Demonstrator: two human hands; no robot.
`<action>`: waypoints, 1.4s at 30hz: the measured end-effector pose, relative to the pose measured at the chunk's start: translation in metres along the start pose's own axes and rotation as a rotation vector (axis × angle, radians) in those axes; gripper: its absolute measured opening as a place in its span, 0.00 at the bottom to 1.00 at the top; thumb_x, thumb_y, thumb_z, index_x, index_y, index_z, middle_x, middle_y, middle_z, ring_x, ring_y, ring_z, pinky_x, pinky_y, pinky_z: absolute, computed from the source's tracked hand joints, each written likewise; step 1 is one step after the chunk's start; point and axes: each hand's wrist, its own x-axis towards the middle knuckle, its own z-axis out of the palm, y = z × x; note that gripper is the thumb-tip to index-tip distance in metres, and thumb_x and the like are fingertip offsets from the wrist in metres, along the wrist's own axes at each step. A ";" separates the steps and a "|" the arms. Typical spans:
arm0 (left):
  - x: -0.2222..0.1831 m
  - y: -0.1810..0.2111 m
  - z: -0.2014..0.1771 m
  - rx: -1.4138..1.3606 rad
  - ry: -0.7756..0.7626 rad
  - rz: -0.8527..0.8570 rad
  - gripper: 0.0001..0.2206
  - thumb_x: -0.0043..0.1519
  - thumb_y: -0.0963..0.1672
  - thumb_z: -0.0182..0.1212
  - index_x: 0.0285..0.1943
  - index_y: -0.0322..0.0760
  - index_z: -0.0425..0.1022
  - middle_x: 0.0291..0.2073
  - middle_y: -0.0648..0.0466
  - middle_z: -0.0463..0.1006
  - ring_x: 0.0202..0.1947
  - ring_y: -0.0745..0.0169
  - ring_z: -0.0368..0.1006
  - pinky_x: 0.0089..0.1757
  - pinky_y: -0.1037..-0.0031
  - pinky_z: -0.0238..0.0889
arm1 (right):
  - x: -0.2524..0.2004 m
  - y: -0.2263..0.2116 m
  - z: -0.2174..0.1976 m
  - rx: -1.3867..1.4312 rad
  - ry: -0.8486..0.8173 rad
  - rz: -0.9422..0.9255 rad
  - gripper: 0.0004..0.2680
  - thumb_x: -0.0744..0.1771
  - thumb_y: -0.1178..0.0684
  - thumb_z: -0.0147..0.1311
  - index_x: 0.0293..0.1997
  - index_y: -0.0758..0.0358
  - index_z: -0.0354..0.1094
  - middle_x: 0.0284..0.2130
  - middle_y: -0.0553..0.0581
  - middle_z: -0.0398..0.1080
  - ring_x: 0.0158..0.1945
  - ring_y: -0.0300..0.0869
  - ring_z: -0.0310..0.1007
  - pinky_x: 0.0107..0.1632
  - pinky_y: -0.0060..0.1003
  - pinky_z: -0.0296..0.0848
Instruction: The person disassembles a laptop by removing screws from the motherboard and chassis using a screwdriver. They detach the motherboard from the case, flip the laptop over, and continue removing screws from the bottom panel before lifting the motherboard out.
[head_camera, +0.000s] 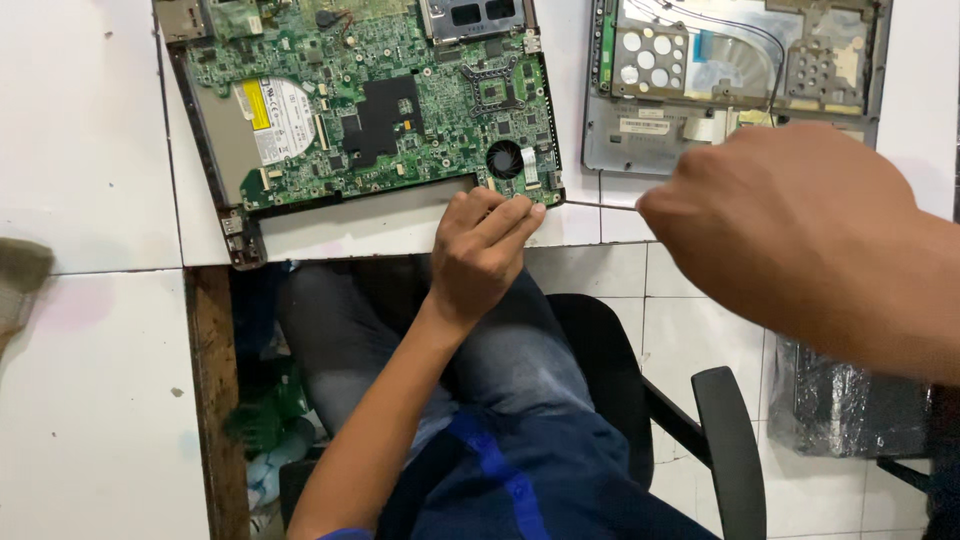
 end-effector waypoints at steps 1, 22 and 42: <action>0.001 0.000 0.000 -0.008 -0.001 0.001 0.06 0.69 0.33 0.62 0.43 0.27 0.84 0.42 0.51 0.82 0.36 0.50 0.69 0.35 0.61 0.56 | 0.002 -0.002 -0.010 0.025 -0.026 -0.004 0.12 0.70 0.60 0.47 0.27 0.51 0.69 0.19 0.49 0.69 0.24 0.47 0.69 0.25 0.42 0.65; 0.005 0.005 0.000 0.013 0.032 -0.014 0.03 0.64 0.34 0.71 0.38 0.28 0.84 0.38 0.51 0.82 0.36 0.50 0.68 0.35 0.61 0.53 | -0.006 -0.024 0.093 0.252 0.277 0.026 0.27 0.66 0.63 0.48 0.76 0.44 0.61 0.16 0.51 0.72 0.18 0.55 0.72 0.20 0.50 0.62; -0.036 -0.001 0.024 0.158 0.181 0.092 0.05 0.62 0.39 0.72 0.44 0.43 0.88 0.38 0.55 0.82 0.38 0.56 0.74 0.42 0.65 0.69 | 0.027 -0.064 0.200 0.863 1.018 -0.037 0.13 0.69 0.62 0.55 0.57 0.55 0.82 0.15 0.61 0.73 0.20 0.54 0.76 0.21 0.45 0.71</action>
